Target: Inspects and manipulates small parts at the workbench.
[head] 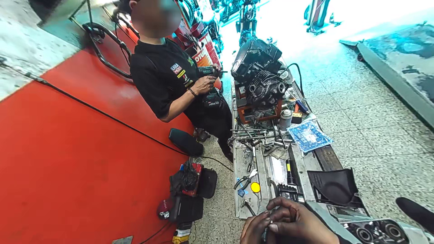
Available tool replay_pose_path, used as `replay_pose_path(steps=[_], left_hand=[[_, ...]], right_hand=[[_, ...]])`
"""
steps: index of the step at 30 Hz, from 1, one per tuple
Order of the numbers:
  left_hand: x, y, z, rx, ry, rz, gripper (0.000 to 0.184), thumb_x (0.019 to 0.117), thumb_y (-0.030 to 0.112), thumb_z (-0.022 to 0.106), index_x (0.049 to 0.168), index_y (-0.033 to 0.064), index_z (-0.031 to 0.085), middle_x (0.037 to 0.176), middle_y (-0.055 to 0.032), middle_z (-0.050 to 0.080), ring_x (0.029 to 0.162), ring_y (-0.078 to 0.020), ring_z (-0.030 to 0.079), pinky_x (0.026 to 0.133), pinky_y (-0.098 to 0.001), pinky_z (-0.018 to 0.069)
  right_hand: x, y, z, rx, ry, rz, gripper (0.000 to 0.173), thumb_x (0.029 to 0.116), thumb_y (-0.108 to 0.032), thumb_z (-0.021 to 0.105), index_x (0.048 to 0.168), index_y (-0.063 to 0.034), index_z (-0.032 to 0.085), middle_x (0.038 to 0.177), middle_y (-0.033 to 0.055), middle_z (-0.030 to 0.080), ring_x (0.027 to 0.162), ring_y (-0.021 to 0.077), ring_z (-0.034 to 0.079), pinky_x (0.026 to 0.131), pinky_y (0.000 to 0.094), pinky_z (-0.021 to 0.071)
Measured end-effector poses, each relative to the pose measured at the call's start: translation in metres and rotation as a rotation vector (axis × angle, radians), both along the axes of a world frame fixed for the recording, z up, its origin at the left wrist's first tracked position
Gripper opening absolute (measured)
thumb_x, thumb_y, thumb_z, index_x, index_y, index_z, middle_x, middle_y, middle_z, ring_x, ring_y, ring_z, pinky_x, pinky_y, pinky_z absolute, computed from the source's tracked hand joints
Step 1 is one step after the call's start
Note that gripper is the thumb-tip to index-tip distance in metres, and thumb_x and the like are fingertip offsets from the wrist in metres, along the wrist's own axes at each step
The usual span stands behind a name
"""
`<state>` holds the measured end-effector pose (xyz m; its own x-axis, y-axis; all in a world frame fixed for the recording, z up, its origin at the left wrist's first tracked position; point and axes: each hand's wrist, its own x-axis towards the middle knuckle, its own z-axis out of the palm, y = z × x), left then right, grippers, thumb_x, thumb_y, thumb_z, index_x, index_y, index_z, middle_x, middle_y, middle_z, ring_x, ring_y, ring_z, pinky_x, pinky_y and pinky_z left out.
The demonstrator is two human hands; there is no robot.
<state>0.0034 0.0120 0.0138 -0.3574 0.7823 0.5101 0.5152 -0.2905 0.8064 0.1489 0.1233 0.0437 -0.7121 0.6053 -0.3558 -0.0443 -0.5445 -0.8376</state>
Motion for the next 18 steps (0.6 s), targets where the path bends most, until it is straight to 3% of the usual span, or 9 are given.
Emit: replay_pose_path(steps=[7, 18], left_hand=[[0.0003, -0.0008, 0.0011, 0.003, -0.033, 0.009, 0.011, 0.0923, 0.007, 0.073, 0.102, 0.0021, 0.077, 0.111, -0.0106, 0.077, 0.105, -0.0190, 0.073, 0.094, -0.0324, 0.0608], [0.0003, -0.0036, 0.0004, 0.036, -0.140, 0.012, 0.013, 0.0834, 0.007, 0.083, 0.094, 0.0048, 0.076, 0.103, -0.0079, 0.078, 0.098, -0.0158, 0.074, 0.087, -0.0300, 0.0625]], right_hand=[[0.0007, -0.0002, -0.0043, 0.069, 0.017, -0.028, 0.025, 0.0756, -0.007, 0.087, 0.096, -0.0074, 0.073, 0.086, 0.0051, 0.076, 0.074, 0.0137, 0.072, 0.069, 0.0293, 0.0615], [0.0001, -0.0017, -0.0038, 0.093, 0.039, 0.019, 0.016, 0.0798, -0.008, 0.084, 0.094, -0.0076, 0.077, 0.086, 0.0039, 0.076, 0.075, 0.0116, 0.072, 0.069, 0.0281, 0.0610]])
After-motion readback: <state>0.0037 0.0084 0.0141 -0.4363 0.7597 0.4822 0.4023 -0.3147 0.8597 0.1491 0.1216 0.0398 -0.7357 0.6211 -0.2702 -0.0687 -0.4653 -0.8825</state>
